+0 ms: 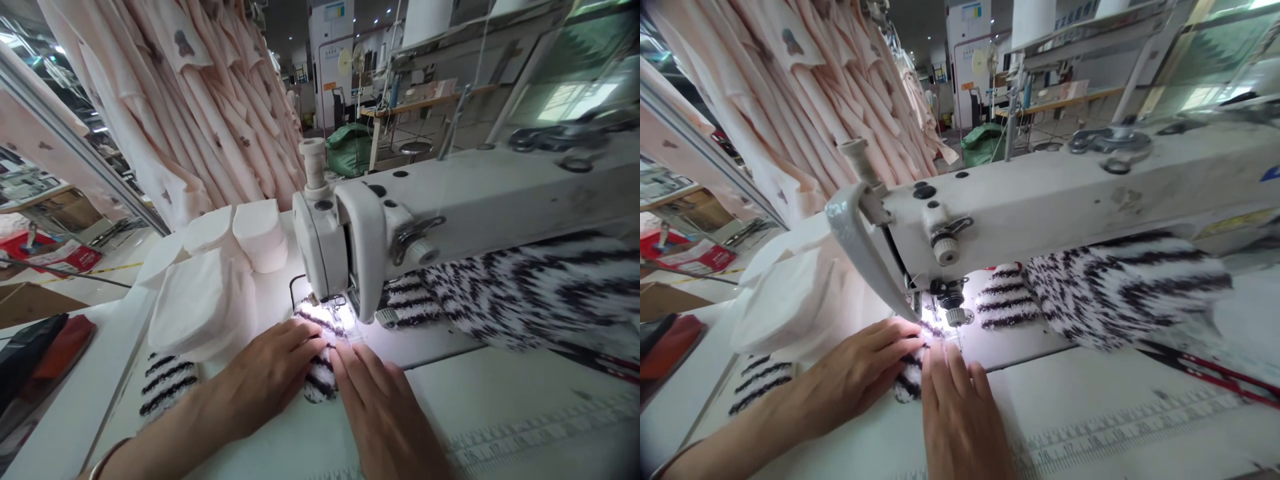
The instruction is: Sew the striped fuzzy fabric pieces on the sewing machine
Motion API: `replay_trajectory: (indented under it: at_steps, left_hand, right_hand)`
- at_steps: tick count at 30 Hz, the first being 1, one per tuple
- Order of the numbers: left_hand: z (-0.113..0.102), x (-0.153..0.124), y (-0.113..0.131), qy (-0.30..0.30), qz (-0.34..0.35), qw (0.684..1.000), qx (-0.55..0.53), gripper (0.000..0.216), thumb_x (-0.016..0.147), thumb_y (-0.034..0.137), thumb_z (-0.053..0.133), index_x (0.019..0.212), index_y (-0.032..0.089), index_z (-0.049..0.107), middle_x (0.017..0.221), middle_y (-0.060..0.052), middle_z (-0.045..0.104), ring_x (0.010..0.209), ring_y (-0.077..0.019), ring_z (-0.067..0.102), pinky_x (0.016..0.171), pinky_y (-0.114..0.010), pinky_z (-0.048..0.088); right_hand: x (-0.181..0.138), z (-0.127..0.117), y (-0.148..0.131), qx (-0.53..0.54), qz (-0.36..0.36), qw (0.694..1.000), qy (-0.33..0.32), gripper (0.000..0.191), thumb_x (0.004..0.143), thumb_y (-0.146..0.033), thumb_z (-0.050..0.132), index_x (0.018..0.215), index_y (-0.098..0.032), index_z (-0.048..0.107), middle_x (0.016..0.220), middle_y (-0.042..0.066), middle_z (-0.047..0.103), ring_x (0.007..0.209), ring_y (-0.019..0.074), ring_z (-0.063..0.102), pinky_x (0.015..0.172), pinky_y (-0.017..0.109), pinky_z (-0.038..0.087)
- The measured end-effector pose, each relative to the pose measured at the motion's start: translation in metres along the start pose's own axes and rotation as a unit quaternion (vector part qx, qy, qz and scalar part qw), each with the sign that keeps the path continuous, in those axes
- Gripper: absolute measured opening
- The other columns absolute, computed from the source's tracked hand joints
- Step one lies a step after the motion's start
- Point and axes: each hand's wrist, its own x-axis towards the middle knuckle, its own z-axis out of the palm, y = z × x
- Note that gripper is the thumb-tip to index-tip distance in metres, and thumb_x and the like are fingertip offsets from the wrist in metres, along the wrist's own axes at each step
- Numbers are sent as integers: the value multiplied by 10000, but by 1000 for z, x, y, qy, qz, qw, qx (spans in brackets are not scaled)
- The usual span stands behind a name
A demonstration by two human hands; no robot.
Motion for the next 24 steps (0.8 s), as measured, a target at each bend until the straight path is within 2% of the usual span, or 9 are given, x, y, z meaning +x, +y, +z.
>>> replay_trajectory:
  at_steps: [5, 8, 11, 15, 19, 24]
  left_hand:
    - [16, 0, 13, 35, -39, 998, 31, 322, 897, 82, 415, 1205, 149, 483, 1171, -96, 534, 1059, -199, 496, 930, -388, 495]
    - [27, 3, 20, 51, -68, 994, 63, 325, 898, 93, 411, 1209, 152, 483, 1156, -97, 544, 1051, -215, 504, 907, -425, 511]
    - [34, 4, 22, 62, -88, 990, 89, 346, 888, 90, 429, 1224, 158, 473, 1182, -91, 535, 1083, -224, 493, 933, -444, 503]
    - [38, 4, 23, 82, -87, 986, 114, 362, 871, 94, 456, 1228, 154, 462, 1183, -99, 531, 1063, -236, 498, 888, -451, 525]
    - [41, 6, 25, 111, -91, 981, 128, 339, 858, 77, 457, 1191, 134, 470, 1152, -122, 535, 1028, -256, 504, 831, -482, 537]
    - [43, 13, 24, 159, -79, 976, 130, 321, 828, 53, 486, 1147, 87, 477, 1052, -145, 548, 950, -259, 510, 744, -484, 547]
  right_hand:
    - [4, -6, 16, 24, -8, 999, 28, 480, 831, 11, 242, 1085, -102, 634, 1070, 41, 666, 1089, 208, 513, 877, 363, 332]
    - [5, -7, 22, 31, -12, 999, 12, 504, 786, 28, 268, 1105, -112, 632, 1107, 30, 658, 1125, 210, 498, 900, 361, 321]
    - [4, -5, 25, 43, -12, 999, 2, 482, 813, 4, 281, 1126, -117, 627, 1146, 33, 644, 1136, 220, 490, 911, 364, 323]
    - [4, -3, 27, 57, -13, 998, -9, 477, 842, -2, 272, 1163, -101, 611, 1196, 48, 619, 1169, 236, 470, 919, 378, 343]
    - [5, 2, 28, 55, -18, 998, -8, 465, 859, -7, 263, 1152, -89, 614, 1141, 65, 638, 1138, 247, 495, 891, 398, 389]
    - [9, 3, 33, 34, -7, 999, -8, 478, 867, -6, 258, 1175, -156, 591, 1162, 50, 620, 1140, 230, 496, 904, 415, 427]
